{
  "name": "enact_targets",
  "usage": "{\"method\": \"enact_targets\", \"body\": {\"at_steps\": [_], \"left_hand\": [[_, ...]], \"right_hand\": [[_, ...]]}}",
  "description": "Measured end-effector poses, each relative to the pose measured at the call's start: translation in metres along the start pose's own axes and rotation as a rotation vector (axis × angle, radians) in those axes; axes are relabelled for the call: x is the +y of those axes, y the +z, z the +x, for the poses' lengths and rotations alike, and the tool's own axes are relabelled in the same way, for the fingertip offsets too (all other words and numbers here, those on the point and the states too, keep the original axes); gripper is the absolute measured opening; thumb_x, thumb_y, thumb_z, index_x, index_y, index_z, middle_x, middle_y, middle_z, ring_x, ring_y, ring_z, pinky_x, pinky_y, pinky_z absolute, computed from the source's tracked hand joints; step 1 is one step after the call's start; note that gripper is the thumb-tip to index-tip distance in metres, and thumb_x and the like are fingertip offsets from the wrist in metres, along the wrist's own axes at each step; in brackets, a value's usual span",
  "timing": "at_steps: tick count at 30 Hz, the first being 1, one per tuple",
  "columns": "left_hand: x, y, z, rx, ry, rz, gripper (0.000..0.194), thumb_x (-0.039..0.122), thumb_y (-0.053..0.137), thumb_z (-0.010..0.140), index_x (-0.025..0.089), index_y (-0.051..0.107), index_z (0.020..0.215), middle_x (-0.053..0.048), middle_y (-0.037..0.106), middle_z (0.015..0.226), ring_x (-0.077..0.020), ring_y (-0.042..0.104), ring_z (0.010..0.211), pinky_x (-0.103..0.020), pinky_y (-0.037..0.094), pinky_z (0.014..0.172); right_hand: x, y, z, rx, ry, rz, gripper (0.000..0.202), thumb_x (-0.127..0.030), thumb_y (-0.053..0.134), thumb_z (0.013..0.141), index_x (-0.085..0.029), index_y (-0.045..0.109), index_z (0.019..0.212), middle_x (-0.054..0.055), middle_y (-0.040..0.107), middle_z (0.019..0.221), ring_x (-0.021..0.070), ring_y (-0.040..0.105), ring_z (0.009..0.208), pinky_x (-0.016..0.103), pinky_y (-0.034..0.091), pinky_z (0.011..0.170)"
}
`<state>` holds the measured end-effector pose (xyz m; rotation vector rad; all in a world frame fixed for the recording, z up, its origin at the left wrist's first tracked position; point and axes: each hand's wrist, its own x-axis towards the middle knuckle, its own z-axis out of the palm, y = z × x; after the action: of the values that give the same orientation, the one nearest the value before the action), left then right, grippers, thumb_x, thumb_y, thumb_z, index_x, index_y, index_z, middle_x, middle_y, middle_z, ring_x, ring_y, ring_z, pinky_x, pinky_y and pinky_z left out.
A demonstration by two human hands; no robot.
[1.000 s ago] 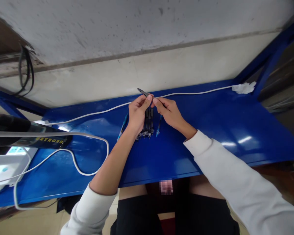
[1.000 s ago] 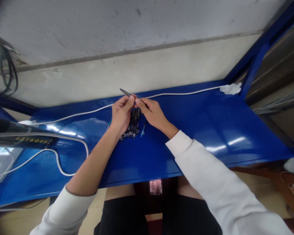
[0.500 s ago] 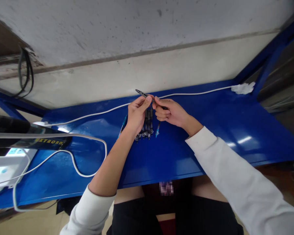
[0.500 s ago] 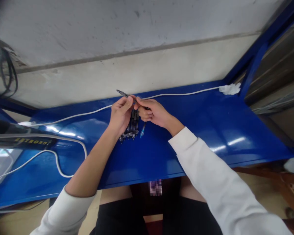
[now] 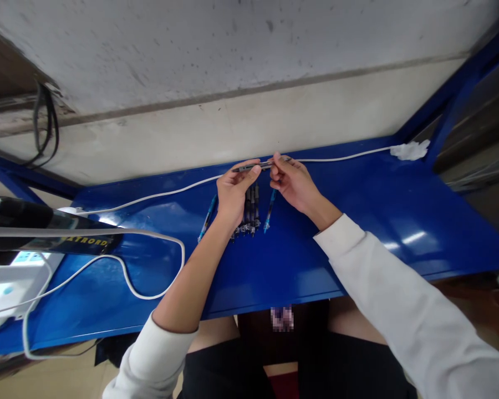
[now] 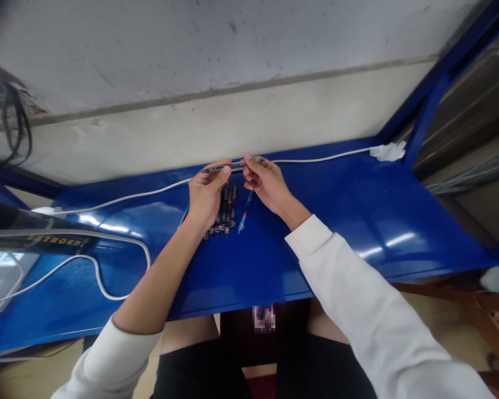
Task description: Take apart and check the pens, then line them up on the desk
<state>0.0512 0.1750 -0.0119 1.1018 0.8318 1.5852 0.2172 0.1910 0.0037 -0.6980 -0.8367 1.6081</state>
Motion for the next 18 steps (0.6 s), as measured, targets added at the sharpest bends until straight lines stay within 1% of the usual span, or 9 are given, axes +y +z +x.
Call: {"method": "enact_targets", "body": {"at_steps": [2,4,7,9,11,13,14,16,18], "left_hand": [[0.002,0.0,0.001,-0.015,0.023,0.019,0.044,0.052,0.107,0.078,0.027,0.09,0.111,-0.006,0.087,0.116,-0.0242,0.079,0.114,-0.039,0.058,0.109],[0.005,-0.003,0.002,0.003,0.027,0.029,0.05,0.063,0.1,0.083,0.027,0.088,0.116,-0.009,0.085,0.124,-0.0278,0.078,0.123,-0.04,0.059,0.107],[0.011,-0.013,0.008,0.095,0.009,0.008,0.061,0.08,0.079,0.096,0.024,0.085,0.119,-0.013,0.083,0.127,-0.0303,0.077,0.126,-0.039,0.059,0.101],[0.015,-0.023,0.015,0.178,0.0,-0.02,0.064,0.085,0.071,0.098,0.024,0.084,0.114,-0.013,0.083,0.123,-0.0294,0.078,0.122,-0.037,0.06,0.097],[0.018,-0.034,0.021,0.247,-0.008,-0.04,0.062,0.085,0.069,0.099,0.025,0.082,0.109,-0.012,0.083,0.12,-0.0277,0.078,0.116,-0.035,0.061,0.093],[0.021,-0.044,0.026,0.29,-0.02,-0.053,0.06,0.084,0.067,0.101,0.026,0.081,0.106,-0.012,0.084,0.119,-0.0259,0.079,0.11,-0.035,0.062,0.09],[0.022,-0.047,0.028,0.303,-0.028,-0.061,0.059,0.083,0.066,0.101,0.026,0.081,0.105,-0.012,0.084,0.118,-0.0251,0.078,0.107,-0.035,0.062,0.089],[0.024,-0.052,0.03,0.321,-0.047,-0.081,0.057,0.082,0.065,0.102,0.026,0.08,0.103,-0.011,0.084,0.116,-0.0236,0.078,0.102,-0.034,0.062,0.087],[0.025,-0.054,0.029,0.321,-0.064,-0.098,0.056,0.081,0.065,0.102,0.027,0.079,0.102,-0.011,0.084,0.113,-0.0225,0.077,0.1,-0.034,0.062,0.086]], "right_hand": [[0.0,-0.004,0.003,0.055,-0.015,0.038,0.046,-0.055,0.104,0.082,-0.024,0.071,0.089,-0.005,0.065,0.079,0.0099,0.058,0.071,0.023,0.046,0.06],[-0.002,-0.009,0.007,0.112,-0.032,0.081,0.044,-0.055,0.102,0.085,-0.026,0.07,0.092,-0.003,0.072,0.089,0.0128,0.068,0.085,0.026,0.055,0.071],[-0.005,-0.016,0.013,0.141,-0.05,0.152,0.041,-0.056,0.095,0.094,-0.027,0.066,0.092,-0.001,0.078,0.1,0.0184,0.075,0.108,0.032,0.061,0.088],[-0.009,-0.019,0.016,0.151,-0.057,0.227,0.039,-0.052,0.087,0.102,-0.027,0.06,0.089,-0.002,0.075,0.095,0.0176,0.076,0.105,0.034,0.062,0.091],[-0.013,-0.021,0.017,0.171,-0.056,0.34,0.04,-0.046,0.078,0.11,-0.026,0.054,0.085,-0.005,0.066,0.08,0.0136,0.07,0.083,0.03,0.061,0.084],[-0.017,-0.023,0.015,0.182,-0.038,0.463,0.043,-0.045,0.068,0.117,-0.026,0.048,0.082,-0.008,0.05,0.066,0.0113,0.054,0.061,0.026,0.056,0.068],[-0.019,-0.025,0.014,0.178,-0.022,0.518,0.046,-0.046,0.062,0.119,-0.027,0.045,0.081,-0.008,0.042,0.062,0.0111,0.046,0.054,0.025,0.051,0.059],[-0.023,-0.03,0.012,0.168,0.01,0.607,0.051,-0.051,0.051,0.121,-0.027,0.037,0.079,-0.009,0.031,0.058,0.0113,0.033,0.047,0.025,0.038,0.046],[-0.026,-0.034,0.009,0.161,0.018,0.669,0.053,-0.052,0.047,0.121,-0.028,0.03,0.077,-0.009,0.026,0.057,0.0114,0.025,0.045,0.026,0.029,0.041]]}}
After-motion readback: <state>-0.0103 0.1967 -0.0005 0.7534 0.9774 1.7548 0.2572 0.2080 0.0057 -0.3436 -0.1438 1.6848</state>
